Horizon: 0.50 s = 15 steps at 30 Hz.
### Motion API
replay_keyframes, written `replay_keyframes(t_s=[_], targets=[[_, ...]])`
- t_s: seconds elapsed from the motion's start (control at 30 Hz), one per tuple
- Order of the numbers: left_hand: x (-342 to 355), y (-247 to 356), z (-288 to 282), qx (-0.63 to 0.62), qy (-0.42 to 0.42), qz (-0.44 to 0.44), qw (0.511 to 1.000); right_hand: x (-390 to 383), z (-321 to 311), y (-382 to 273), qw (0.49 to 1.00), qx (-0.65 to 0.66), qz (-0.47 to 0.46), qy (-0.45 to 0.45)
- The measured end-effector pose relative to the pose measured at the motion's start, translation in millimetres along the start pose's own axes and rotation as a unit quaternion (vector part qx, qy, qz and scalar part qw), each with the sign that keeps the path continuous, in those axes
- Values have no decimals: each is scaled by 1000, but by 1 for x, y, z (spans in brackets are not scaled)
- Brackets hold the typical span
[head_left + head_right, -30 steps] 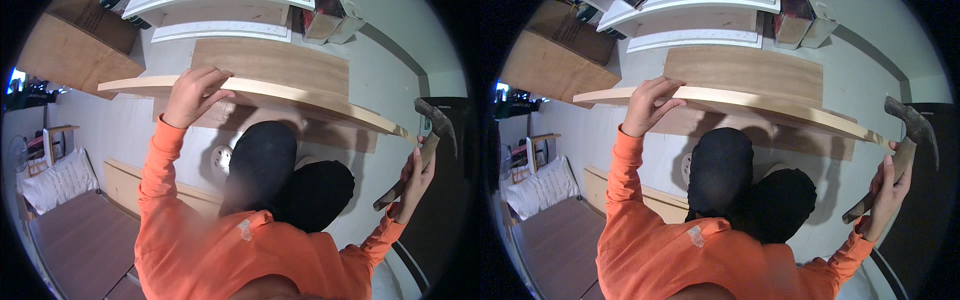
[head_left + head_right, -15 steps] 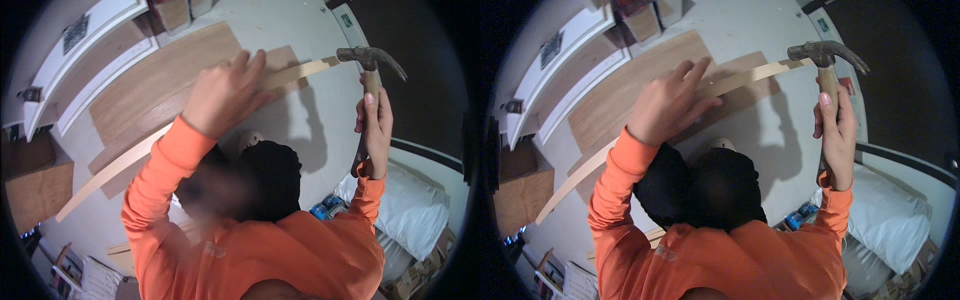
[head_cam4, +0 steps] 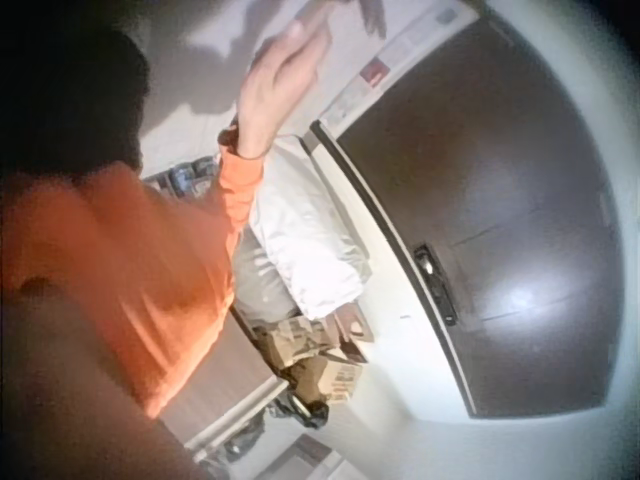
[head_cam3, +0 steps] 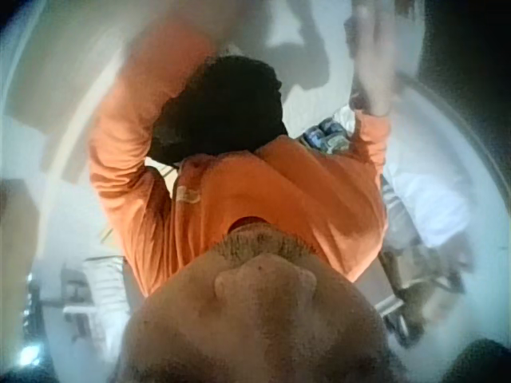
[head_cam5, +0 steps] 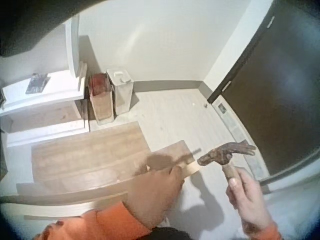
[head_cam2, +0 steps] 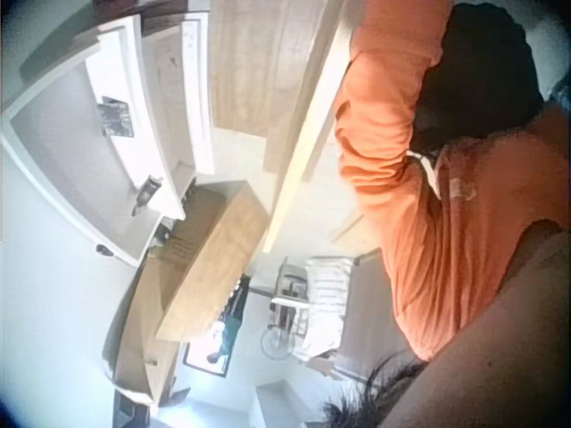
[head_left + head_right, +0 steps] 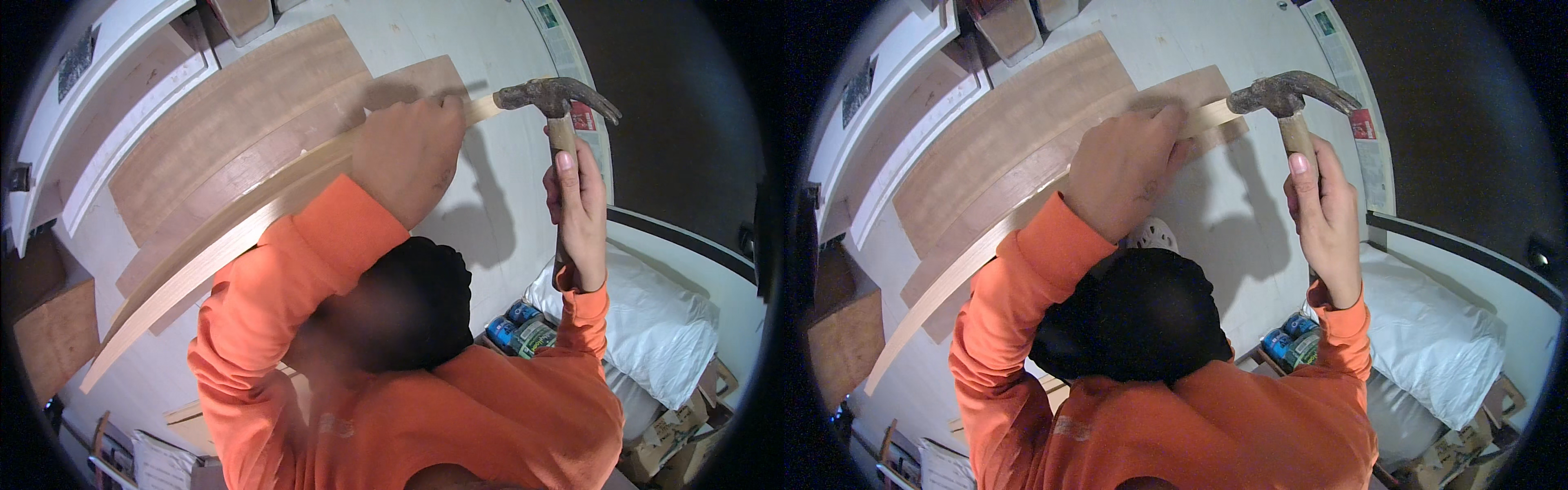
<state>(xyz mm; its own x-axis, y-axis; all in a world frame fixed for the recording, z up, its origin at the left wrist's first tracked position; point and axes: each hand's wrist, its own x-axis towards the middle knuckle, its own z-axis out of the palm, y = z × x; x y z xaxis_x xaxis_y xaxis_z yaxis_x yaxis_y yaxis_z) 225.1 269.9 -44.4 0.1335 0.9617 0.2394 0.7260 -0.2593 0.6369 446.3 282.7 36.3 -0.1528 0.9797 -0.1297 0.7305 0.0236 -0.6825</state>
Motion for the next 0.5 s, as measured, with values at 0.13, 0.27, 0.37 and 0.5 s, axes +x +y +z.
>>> replay_keyframes(t_s=[0.13,0.27,0.37,0.5], targets=[[-1,0,-3,-19,10,7,1000,1,0,-5,1000,-26,5,-16],[0,0,-3,-19,14,13,1000,-2,3,-5,999,-31,-20,30],[0,1,-2,-17,12,11,1000,-3,6,-2,999,-31,-29,34],[0,-1,-3,-13,8,11,1000,-3,7,2,998,-56,-16,16]])
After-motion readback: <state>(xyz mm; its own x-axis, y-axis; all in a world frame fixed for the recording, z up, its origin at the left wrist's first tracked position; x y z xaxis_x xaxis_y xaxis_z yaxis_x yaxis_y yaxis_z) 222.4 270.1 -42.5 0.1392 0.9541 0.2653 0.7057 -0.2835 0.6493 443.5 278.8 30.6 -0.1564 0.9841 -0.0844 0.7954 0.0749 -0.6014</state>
